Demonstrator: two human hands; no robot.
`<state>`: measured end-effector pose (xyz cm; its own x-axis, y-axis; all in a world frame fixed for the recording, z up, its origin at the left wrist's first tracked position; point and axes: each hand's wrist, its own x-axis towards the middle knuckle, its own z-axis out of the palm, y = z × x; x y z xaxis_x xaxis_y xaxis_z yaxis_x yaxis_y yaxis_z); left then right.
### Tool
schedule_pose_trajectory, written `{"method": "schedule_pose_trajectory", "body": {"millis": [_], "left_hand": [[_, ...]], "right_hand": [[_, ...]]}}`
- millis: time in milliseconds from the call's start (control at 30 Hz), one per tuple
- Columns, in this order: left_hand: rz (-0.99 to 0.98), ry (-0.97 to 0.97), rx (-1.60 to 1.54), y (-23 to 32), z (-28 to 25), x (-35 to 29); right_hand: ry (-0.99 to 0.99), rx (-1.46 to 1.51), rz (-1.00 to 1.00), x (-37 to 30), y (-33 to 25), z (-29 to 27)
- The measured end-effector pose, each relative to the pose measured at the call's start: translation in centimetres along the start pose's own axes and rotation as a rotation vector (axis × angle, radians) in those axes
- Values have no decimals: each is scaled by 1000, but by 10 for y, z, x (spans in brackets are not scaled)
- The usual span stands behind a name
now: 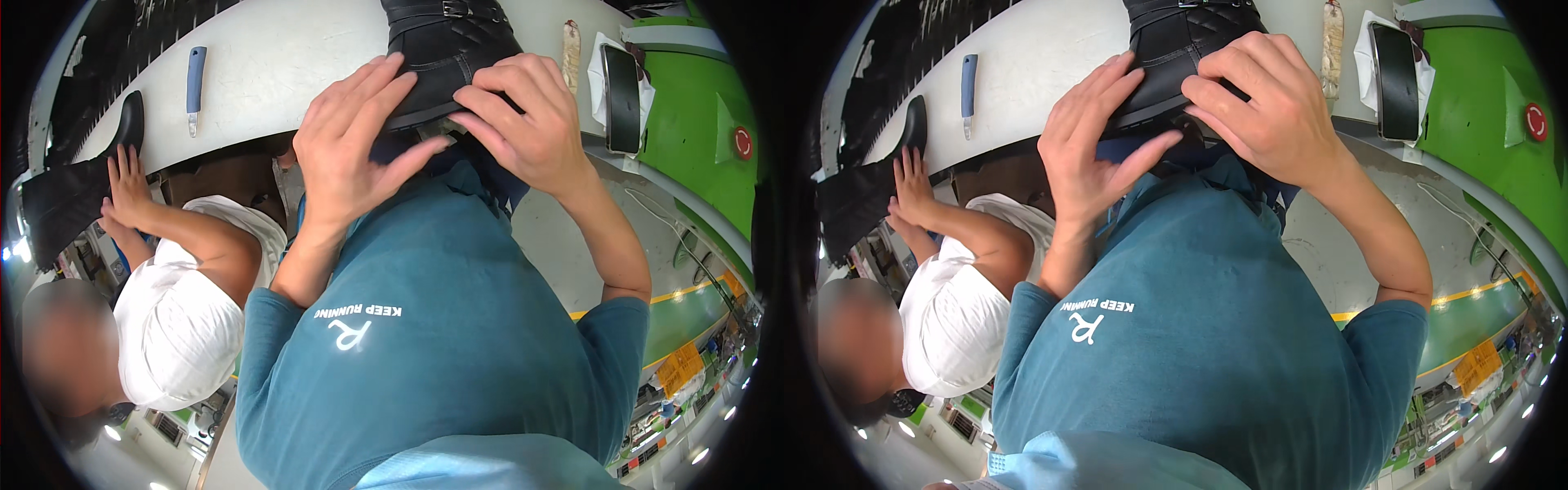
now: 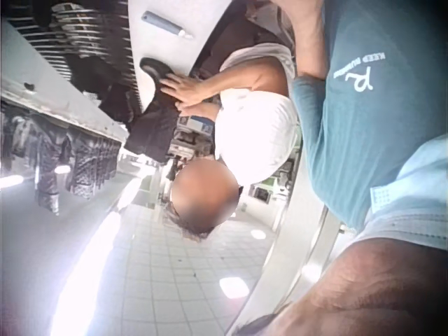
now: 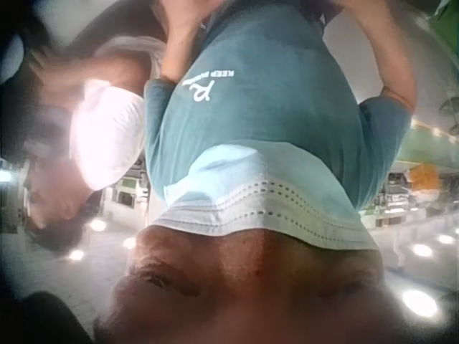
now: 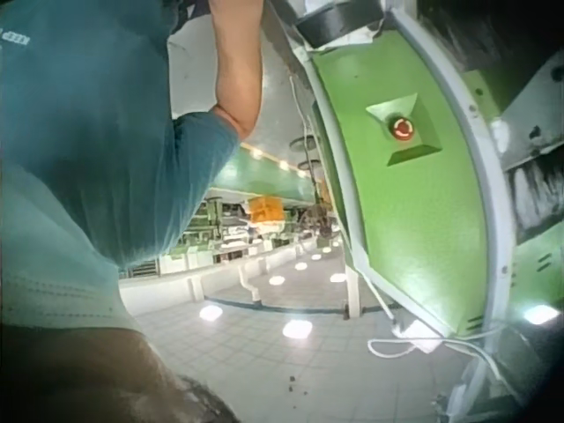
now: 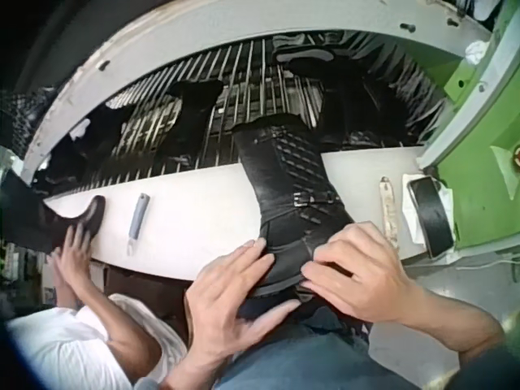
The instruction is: The recorder is inspecting and preparing black quilted boots on an assembly line, checking the zippers and soles.
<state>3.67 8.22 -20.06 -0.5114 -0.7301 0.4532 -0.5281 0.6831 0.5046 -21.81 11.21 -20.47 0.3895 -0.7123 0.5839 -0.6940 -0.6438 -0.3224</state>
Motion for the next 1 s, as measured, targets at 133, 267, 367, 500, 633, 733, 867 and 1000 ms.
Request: {"method": "schedule_pose_trajectory", "body": {"millis": [133, 267, 367, 500, 633, 733, 867, 1000], "left_hand": [[7, 102, 35, -10, 18, 2], [-27, 88, 59, -11, 16, 5], [-43, 96, 49, -10, 18, 7], [-54, 145, -8, -13, 21, 12], [-81, 148, -24, -10, 22, 13], [-60, 147, -23, -10, 25, 14], [-60, 158, 29, -6, 24, 12], [11, 201, 115, -1, 23, 8]], "right_hand": [[-6, -43, 6, 2, -1, 4], [-85, -22, -5, 9, 7, 9], [-285, 36, 18, 18, 16, 3], [-323, 272, 44, 41, 29, -7], [-228, 412, 146, 38, 42, -4], [-239, 432, 147, 31, 58, -1], [-295, 481, 233, 17, 60, 0], [-34, 348, 372, 12, 48, -5]]}}
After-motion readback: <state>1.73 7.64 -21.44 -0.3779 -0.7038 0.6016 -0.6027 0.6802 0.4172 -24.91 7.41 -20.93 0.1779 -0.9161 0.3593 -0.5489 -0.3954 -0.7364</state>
